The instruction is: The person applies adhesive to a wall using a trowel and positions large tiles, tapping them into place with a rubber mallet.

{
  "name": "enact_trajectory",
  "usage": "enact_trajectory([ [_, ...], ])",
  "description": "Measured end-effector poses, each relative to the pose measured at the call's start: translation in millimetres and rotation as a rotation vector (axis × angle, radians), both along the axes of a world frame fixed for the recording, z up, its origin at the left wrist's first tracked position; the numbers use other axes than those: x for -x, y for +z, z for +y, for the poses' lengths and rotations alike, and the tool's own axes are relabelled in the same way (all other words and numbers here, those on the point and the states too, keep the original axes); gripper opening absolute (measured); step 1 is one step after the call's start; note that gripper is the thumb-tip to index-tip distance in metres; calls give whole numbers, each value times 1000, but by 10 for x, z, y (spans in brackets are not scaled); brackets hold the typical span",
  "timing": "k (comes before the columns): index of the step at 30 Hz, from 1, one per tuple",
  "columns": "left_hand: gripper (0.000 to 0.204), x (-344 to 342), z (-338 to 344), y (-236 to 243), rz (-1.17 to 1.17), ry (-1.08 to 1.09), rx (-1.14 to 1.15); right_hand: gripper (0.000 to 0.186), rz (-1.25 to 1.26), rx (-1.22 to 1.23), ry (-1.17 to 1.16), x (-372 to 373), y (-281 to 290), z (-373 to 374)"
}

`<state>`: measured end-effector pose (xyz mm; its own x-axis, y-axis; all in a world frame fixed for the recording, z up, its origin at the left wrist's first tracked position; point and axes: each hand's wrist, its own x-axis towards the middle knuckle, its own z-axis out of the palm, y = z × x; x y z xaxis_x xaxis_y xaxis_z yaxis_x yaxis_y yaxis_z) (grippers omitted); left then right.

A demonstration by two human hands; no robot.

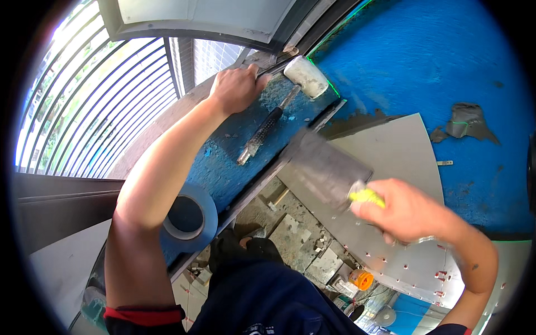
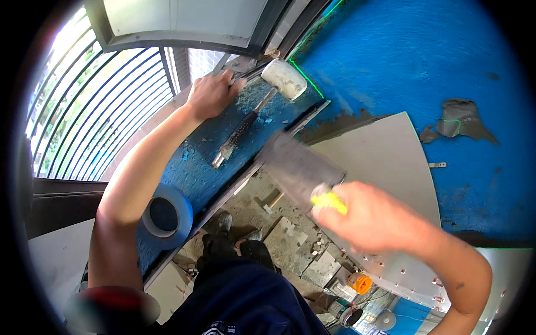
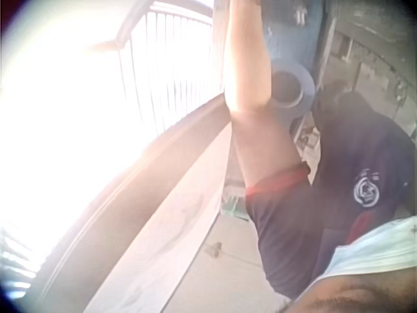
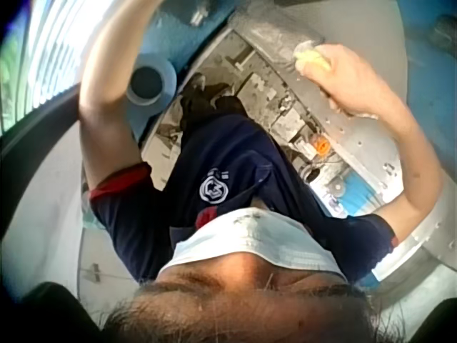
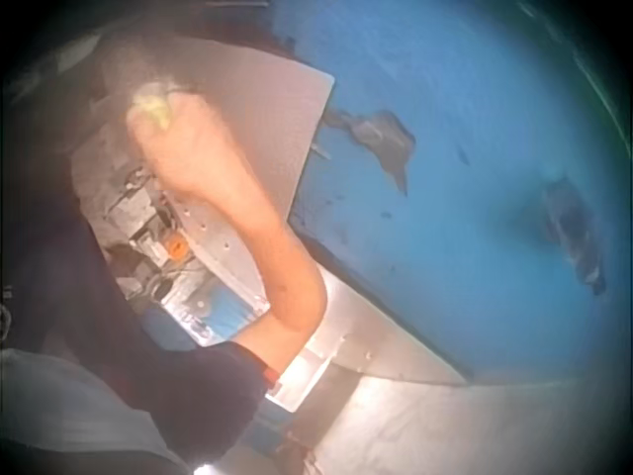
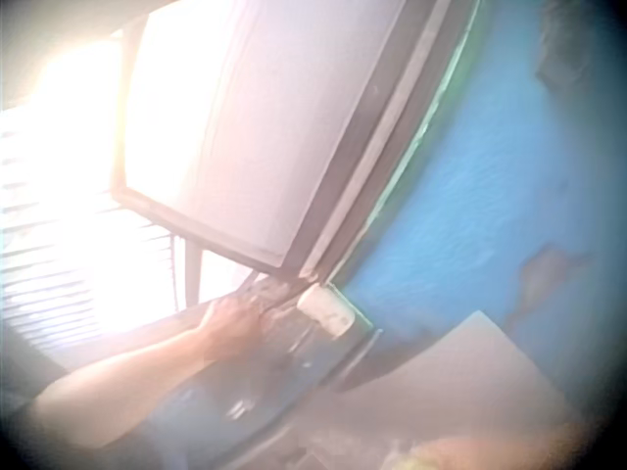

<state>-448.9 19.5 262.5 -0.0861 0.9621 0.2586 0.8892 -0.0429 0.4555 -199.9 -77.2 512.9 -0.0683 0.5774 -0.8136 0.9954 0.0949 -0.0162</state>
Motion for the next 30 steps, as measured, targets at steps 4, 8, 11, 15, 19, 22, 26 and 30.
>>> enact_trajectory([
  [4, 49, -9, -12, 80, 7, 2, 26, 46, 1, -42, 68, -63, 0, -32],
  [8, 51, -2, -7, 37, 17, -1, 7, 47, -71, -21, 38, 45, 63, -147],
  [11, 52, -54, 3, 69, 41, 7, 27, 45, -38, 77, 148, 124, 121, -172],
  [15, 52, 45, -22, 37, 13, -36, -53, 43, -15, -66, -21, 28, 40, 34],
  [19, 53, -25, -18, 124, 35, 13, 101, 40, 94, -241, -98, -339, 30, 325],
  [22, 54, -65, 7, 120, 53, 14, 104, 37, 201, -353, -203, -676, 45, 463],
  [26, 53, 8, -23, 81, 3, 26, 61, 33, 230, -649, -32, -1002, -103, 375],
  [30, 48, 2, 4, 26, -38, 43, 11, 26, 291, -1117, 312, -1466, -921, 89],
])
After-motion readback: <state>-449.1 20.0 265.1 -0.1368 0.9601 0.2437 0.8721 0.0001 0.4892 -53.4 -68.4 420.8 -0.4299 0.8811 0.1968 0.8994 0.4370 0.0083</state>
